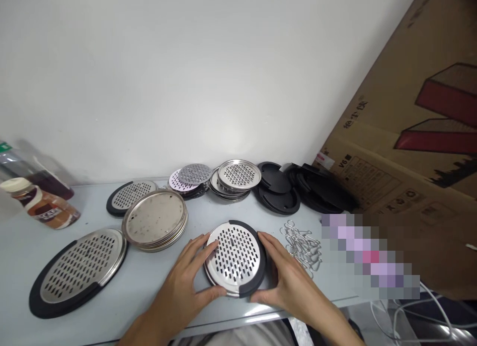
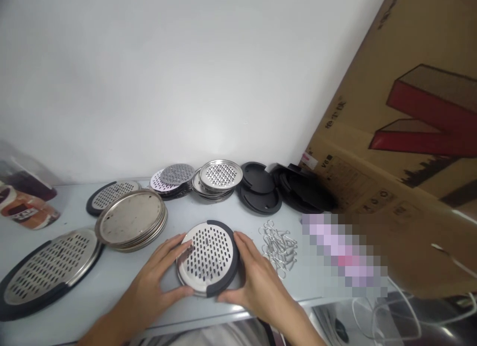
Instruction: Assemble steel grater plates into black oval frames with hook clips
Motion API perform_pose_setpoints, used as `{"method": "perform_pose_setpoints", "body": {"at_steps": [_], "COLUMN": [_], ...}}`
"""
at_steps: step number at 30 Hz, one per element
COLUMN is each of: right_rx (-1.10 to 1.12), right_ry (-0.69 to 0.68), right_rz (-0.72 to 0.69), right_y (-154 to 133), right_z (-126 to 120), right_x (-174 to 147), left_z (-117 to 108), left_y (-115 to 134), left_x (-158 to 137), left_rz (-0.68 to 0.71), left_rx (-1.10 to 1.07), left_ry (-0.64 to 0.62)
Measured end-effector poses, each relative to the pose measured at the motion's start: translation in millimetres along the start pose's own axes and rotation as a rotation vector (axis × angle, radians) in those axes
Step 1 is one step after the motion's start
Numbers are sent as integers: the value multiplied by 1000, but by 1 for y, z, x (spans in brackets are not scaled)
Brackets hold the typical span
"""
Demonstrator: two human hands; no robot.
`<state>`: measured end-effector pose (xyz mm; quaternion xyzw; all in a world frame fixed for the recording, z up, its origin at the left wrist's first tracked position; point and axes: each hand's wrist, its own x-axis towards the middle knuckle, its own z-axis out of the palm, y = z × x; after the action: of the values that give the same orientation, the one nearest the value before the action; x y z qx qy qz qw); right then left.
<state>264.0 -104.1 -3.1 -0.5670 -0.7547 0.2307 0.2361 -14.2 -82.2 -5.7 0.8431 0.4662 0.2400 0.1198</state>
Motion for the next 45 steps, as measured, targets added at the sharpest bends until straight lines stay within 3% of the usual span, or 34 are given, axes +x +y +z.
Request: {"method": "perform_pose_setpoints", "body": {"at_steps": [3,7,15,18,21,24,27,30,33,37,45], "right_rx": [-170,-370,-497,-432,-225,92,525,786,730,415,176], "right_ry": [60,176,277,344,450,498,361,178,134,193,210], "right_rz": [-40,-279,-454,-483,-411,-137,150,273,277,186,118], "right_y": [-8,-20,-22,-19,-19,-20,-18,-12,-6,-4,-8], "right_z": [2,3,9,8,7,10,14,16,15,13,11], "right_x": [-5,-4,-5,-8,-6,-1,5,10,14,17,17], "left_z": [-1,0,-3,-13,-22,-23,-15,-6,-4,-7,-11], "left_y": [-1,-5,-10,-4,4,8,7,2,-4,-9,-7], "left_x": [-1,-2,-2,2,13,30,41,41,33,25,23], "left_rz": [-5,18,-122,-187,-226,-209,-228,-288,-363,-422,-357], "left_rx": [8,-10,-192,-326,-397,-477,-660,-795,-767,-561,-339], "left_ry": [2,10,-13,-14,34,59,22,-18,-12,19,20]}}
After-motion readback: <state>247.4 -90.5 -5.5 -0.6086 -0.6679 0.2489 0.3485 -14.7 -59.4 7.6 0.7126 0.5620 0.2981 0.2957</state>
